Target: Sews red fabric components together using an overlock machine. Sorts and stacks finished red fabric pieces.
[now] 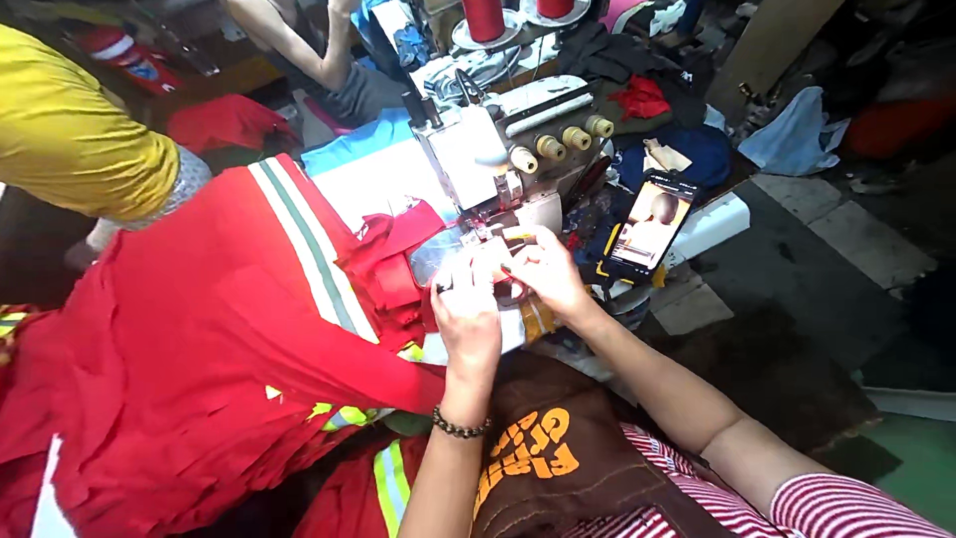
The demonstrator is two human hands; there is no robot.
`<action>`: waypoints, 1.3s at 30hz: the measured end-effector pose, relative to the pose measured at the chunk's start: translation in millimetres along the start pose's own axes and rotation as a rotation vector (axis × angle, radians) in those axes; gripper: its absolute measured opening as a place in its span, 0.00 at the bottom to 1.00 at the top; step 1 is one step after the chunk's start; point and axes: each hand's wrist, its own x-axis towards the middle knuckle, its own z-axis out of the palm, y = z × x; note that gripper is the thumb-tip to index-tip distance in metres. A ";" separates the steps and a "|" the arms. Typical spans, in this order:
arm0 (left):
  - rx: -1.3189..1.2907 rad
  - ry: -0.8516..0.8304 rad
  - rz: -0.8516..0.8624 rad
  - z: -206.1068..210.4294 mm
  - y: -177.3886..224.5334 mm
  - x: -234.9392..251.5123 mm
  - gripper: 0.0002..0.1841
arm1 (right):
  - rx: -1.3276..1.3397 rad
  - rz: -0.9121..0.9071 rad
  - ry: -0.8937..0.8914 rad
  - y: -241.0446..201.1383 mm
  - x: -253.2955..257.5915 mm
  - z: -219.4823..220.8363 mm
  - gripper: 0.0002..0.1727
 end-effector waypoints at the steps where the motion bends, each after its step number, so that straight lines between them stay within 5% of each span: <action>1: -0.010 0.002 -0.005 1.7 1.5 -0.7 0.19 | -0.003 -0.008 0.014 -0.6 -0.2 -2.3 0.29; 9: -0.126 0.089 -0.051 7.0 -9.1 11.0 0.12 | -0.036 -0.099 0.041 -0.3 6.0 -3.2 0.29; 18: -0.190 -0.216 -0.145 -2.6 -34.1 44.4 0.15 | -0.186 -0.226 0.170 5.6 37.2 2.5 0.21; 23: -0.055 -0.271 -0.161 -8.7 -45.8 58.4 0.24 | -0.401 -0.138 0.107 7.5 6.1 -12.3 0.26; 28: 0.079 -0.353 -0.207 -12.4 -64.8 77.4 0.23 | -0.506 -0.139 0.058 22.0 -11.3 -12.8 0.19; 30: 0.016 -0.306 -0.243 -12.2 -78.3 69.5 0.23 | -0.527 -0.248 -0.047 24.3 -24.6 -4.3 0.15; 34: -0.121 -0.048 -0.190 -33.1 -91.3 43.4 0.20 | -0.649 -0.773 -0.371 33.1 -55.3 26.0 0.08; 39: -0.346 0.130 -0.233 -87.8 -86.9 -24.2 0.15 | -0.754 -0.893 -1.079 38.5 -85.4 78.6 0.11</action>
